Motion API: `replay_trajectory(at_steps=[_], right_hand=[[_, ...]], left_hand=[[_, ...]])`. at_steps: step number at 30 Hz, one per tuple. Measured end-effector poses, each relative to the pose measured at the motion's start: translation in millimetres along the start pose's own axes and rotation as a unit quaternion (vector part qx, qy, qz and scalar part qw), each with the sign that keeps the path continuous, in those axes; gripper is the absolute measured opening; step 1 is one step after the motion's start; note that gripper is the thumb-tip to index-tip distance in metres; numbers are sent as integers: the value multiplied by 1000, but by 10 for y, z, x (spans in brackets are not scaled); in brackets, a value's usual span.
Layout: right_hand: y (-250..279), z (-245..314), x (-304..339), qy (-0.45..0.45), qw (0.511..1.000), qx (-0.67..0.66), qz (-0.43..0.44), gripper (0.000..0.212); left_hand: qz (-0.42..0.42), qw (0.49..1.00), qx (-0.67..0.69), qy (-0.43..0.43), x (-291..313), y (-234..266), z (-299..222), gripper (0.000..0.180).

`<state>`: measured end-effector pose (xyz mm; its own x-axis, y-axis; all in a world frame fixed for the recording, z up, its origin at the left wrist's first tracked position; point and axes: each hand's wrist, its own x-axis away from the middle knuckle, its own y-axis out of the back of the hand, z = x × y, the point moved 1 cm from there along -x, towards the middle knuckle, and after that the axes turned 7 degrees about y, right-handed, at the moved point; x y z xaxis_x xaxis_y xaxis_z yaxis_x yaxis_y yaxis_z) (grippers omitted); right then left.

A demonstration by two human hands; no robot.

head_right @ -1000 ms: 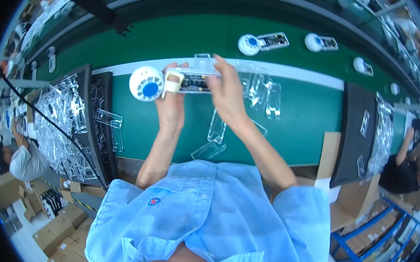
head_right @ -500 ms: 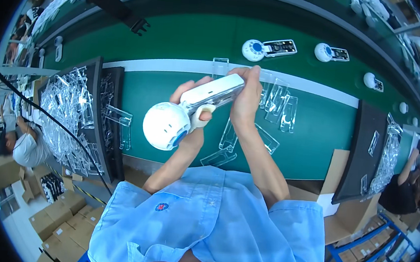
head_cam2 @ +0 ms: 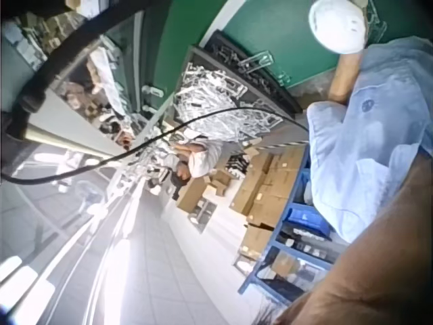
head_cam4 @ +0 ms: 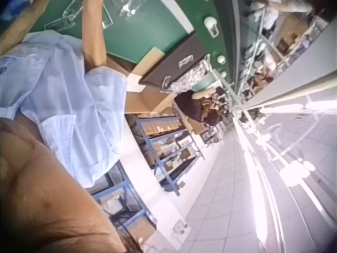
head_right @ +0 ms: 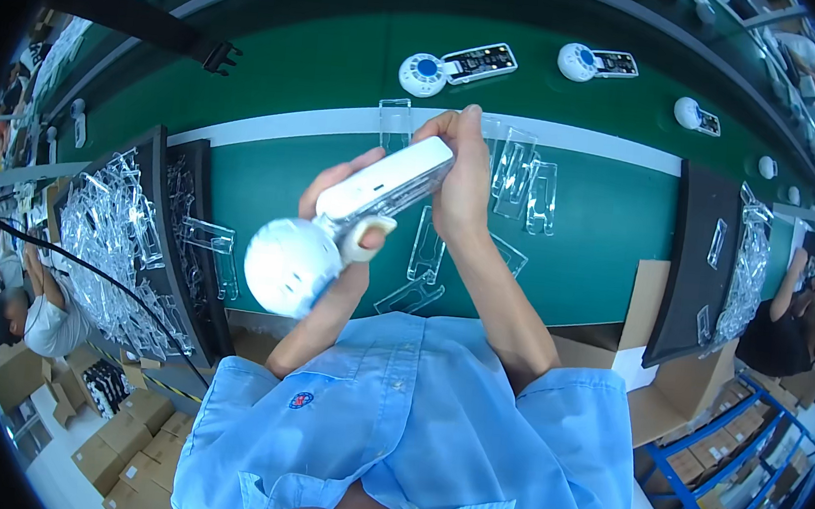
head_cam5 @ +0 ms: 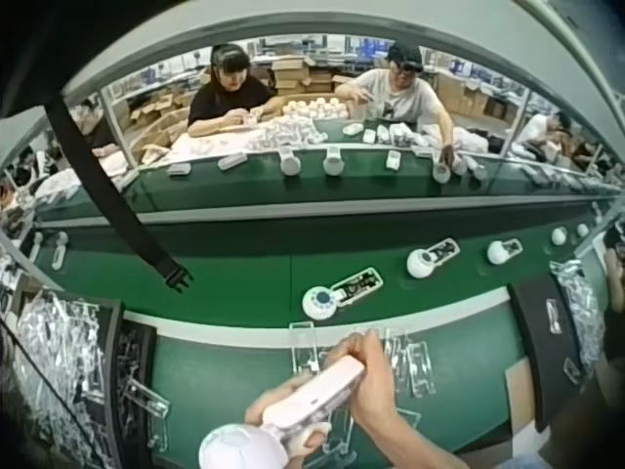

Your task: The recorder is assembling electronic components and packaging them into plastic bags and a shipping box.

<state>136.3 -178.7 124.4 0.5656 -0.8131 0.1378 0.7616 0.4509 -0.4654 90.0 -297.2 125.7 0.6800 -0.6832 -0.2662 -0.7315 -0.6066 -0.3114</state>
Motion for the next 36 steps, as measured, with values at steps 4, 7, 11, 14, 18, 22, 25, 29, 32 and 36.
replay_trajectory(at_steps=[4, 7, 11, 14, 18, 22, 25, 29, 32, 36], right_hand=[[6, 60, -11, 80, 995, 37, 41, 60], [41, 81, 0, 176, 974, 120, 80, 61], [41, 81, -16, 195, 965, 171, 29, 66], [-23, 43, -16, 171, 970, 174, 5, 66], [-37, -222, -237, 124, 968, 216, -39, 64], [-25, -349, -362, 131, 975, 173, -47, 63], [-100, -457, -489, 146, 971, 181, -56, 63], [-66, -699, -724, 71, 931, 355, 36, 38], [102, -633, -640, 140, 830, 526, 124, 16], [300, -645, -611, 325, 576, 650, 374, 41]], left_hand=[[51, 998, -21, -3, 18, -15, -101, 72], [56, 998, 11, 12, -23, -65, -213, 77], [82, 996, -25, 26, -69, -13, -193, 76], [32, 996, 51, 73, -21, -13, -159, 63], [-71, 983, -122, 122, -250, 187, 99, 47], [-56, 988, -84, 115, -345, 184, 96, 47], [-65, 985, -154, 28, -421, 229, 182, 44], [-141, 950, -227, 162, -879, 689, 406, 37], [-151, 936, -173, 268, -1507, 1475, 713, 41], [-117, 917, -225, 308, -2180, 2642, 1014, 45]])
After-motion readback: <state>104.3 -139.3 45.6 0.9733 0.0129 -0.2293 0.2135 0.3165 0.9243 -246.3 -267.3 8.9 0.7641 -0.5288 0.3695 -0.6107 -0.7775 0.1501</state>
